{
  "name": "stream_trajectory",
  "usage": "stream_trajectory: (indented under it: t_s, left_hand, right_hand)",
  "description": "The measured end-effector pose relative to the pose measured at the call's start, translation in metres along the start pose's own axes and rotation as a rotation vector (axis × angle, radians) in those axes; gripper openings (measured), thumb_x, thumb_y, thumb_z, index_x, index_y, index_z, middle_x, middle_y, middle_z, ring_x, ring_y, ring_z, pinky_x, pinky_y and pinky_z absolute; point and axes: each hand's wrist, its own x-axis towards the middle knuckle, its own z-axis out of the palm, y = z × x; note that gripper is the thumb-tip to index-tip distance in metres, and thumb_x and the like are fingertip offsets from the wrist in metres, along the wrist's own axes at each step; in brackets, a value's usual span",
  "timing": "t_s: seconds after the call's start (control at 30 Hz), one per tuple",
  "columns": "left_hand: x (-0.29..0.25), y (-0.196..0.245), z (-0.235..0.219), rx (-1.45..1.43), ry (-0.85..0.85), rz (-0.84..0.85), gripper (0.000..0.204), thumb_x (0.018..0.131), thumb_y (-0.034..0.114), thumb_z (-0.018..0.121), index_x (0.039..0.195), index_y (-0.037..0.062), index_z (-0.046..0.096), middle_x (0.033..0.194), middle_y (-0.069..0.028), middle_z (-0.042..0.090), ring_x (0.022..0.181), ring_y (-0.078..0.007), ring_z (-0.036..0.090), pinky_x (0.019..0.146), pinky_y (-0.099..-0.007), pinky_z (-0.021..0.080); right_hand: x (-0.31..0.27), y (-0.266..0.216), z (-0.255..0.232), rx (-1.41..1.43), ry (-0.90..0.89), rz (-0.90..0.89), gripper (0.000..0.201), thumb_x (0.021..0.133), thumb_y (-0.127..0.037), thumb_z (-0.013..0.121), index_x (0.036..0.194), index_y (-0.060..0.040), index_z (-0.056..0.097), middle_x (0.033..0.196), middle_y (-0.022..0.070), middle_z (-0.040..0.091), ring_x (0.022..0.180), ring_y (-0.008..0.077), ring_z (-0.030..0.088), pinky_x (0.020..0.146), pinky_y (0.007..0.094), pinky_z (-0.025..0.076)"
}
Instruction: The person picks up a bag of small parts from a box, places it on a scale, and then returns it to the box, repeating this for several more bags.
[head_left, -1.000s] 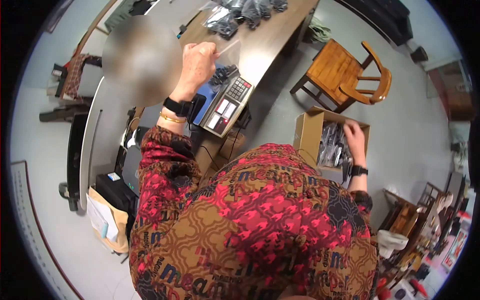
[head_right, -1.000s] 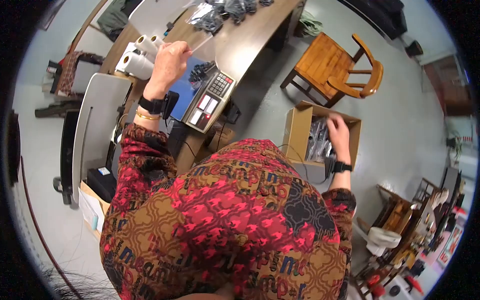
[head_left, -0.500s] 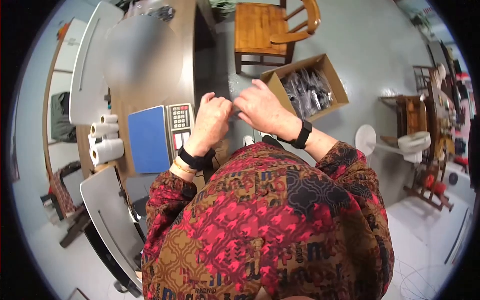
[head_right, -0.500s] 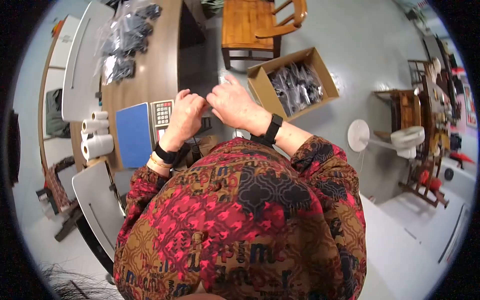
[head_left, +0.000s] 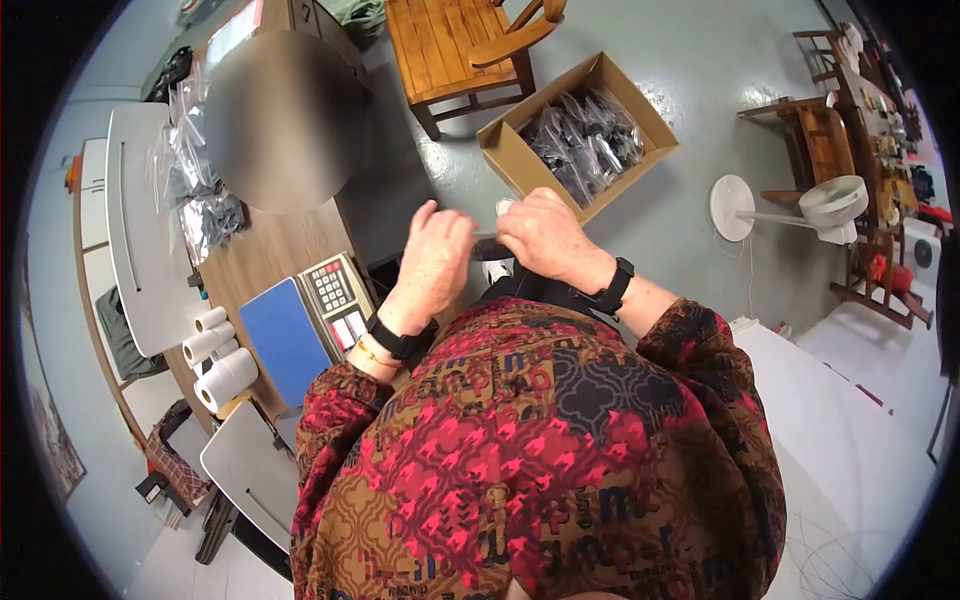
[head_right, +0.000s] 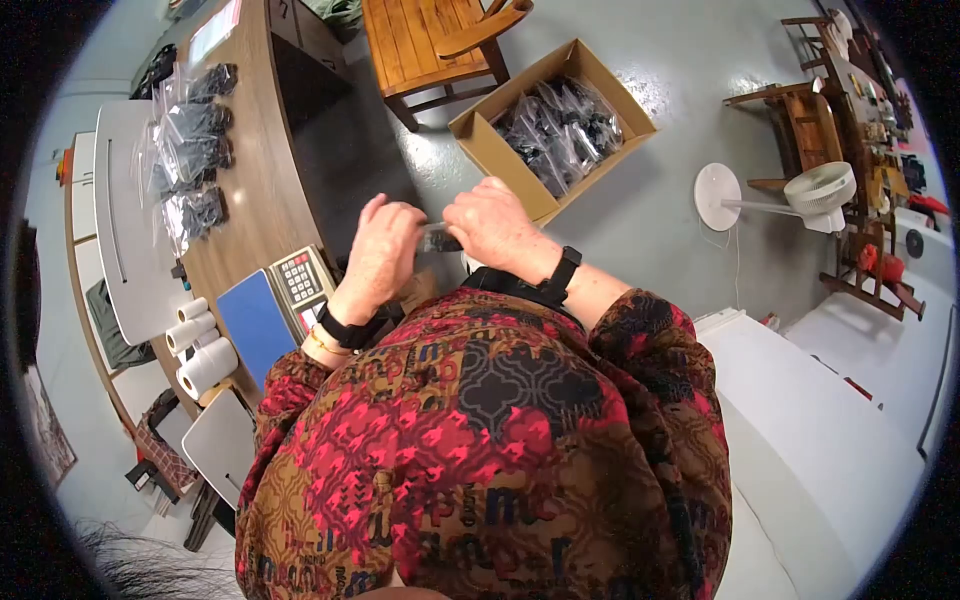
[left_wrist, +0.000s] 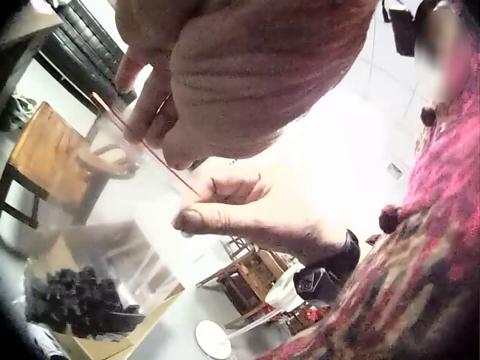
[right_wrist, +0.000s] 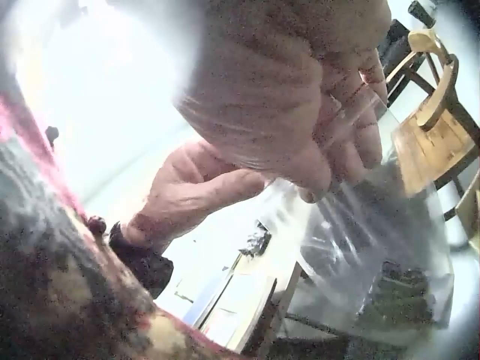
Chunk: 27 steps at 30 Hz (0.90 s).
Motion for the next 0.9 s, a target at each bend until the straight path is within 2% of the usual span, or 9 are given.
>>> stream_trajectory:
  t_s: [0.03,0.17,0.37,0.43,0.47,0.6,0.7,0.77,0.9]
  left_hand:
    - [0.001,0.001,-0.013,0.036,-0.022,-0.063,0.030,0.077,0.002,0.064,0.105,0.0052,0.056,0.101,-0.0097,0.058,0.103,-0.0270,0.055,0.103,-0.0461,0.036]
    - [-0.013,-0.022,-0.034,0.160,0.073,-0.203,0.035,0.078,0.004,0.064,0.111,0.0035,0.055,0.109,-0.0130,0.058,0.109,-0.0290,0.053,0.104,-0.0460,0.035]
    - [-0.073,-0.041,-0.052,0.237,0.012,-0.473,0.029,0.080,0.003,0.061,0.108,0.0005,0.055,0.099,-0.0183,0.057,0.099,-0.0364,0.053,0.095,-0.0447,0.039]
    - [-0.088,-0.035,-0.052,0.185,-0.040,-0.619,0.028,0.081,0.003,0.060,0.108,-0.0001,0.055,0.099,-0.0193,0.057,0.098,-0.0384,0.053,0.091,-0.0450,0.040]
    - [-0.094,-0.032,-0.050,0.166,-0.042,-0.639,0.027,0.080,0.003,0.060,0.107,-0.0004,0.055,0.100,-0.0195,0.057,0.098,-0.0388,0.053,0.089,-0.0450,0.041]
    - [-0.133,-0.024,-0.036,0.089,-0.074,-0.702,0.028,0.080,0.004,0.061,0.107,-0.0012,0.055,0.100,-0.0206,0.058,0.094,-0.0395,0.054,0.084,-0.0456,0.043]
    - [-0.136,-0.005,-0.031,0.083,-0.113,-0.727,0.029,0.081,0.003,0.060,0.109,-0.0021,0.052,0.098,-0.0210,0.058,0.092,-0.0388,0.055,0.081,-0.0446,0.045]
    - [-0.145,0.002,-0.035,-0.004,-0.106,-0.717,0.029,0.081,0.000,0.060,0.109,-0.0028,0.051,0.096,-0.0209,0.057,0.091,-0.0381,0.056,0.079,-0.0441,0.046]
    - [-0.151,0.017,-0.036,-0.065,-0.133,-0.830,0.031,0.081,-0.002,0.060,0.110,-0.0024,0.050,0.093,-0.0204,0.057,0.087,-0.0369,0.057,0.075,-0.0415,0.048]
  right_hand:
    - [-0.001,0.007,-0.007,0.001,0.004,0.040,0.008,0.075,-0.014,0.065,0.072,-0.0083,0.060,0.069,0.0072,0.058,0.074,0.0267,0.058,0.075,0.0386,0.043]
    - [-0.016,0.049,-0.020,-0.018,0.086,0.160,0.014,0.077,-0.021,0.066,0.072,-0.0098,0.061,0.071,0.0082,0.060,0.073,0.0281,0.059,0.074,0.0394,0.043]
    - [-0.043,0.126,-0.041,-0.087,0.145,0.415,0.015,0.079,-0.023,0.065,0.073,-0.0094,0.063,0.072,0.0095,0.062,0.073,0.0302,0.061,0.070,0.0436,0.045]
    - [-0.052,0.160,-0.040,-0.092,0.242,0.527,0.015,0.079,-0.023,0.066,0.075,-0.0088,0.063,0.076,0.0110,0.063,0.075,0.0321,0.061,0.070,0.0455,0.046]
    - [-0.056,0.175,-0.038,-0.087,0.237,0.531,0.015,0.079,-0.023,0.066,0.075,-0.0088,0.063,0.076,0.0110,0.063,0.075,0.0321,0.061,0.070,0.0455,0.046]
    - [-0.072,0.224,-0.017,-0.137,0.272,0.775,0.017,0.079,-0.025,0.065,0.077,-0.0085,0.062,0.079,0.0123,0.065,0.078,0.0342,0.062,0.070,0.0459,0.048]
    - [-0.082,0.255,-0.008,-0.136,0.236,0.912,0.020,0.083,-0.031,0.063,0.083,-0.0106,0.064,0.081,0.0135,0.065,0.080,0.0358,0.062,0.069,0.0440,0.049]
    - [-0.084,0.258,-0.005,-0.089,0.196,1.058,0.022,0.083,-0.032,0.063,0.083,-0.0102,0.064,0.081,0.0140,0.065,0.080,0.0356,0.062,0.069,0.0440,0.048]
    - [-0.076,0.263,0.003,-0.049,0.094,1.125,0.020,0.082,-0.031,0.064,0.082,-0.0104,0.063,0.085,0.0143,0.066,0.083,0.0361,0.062,0.073,0.0445,0.048]
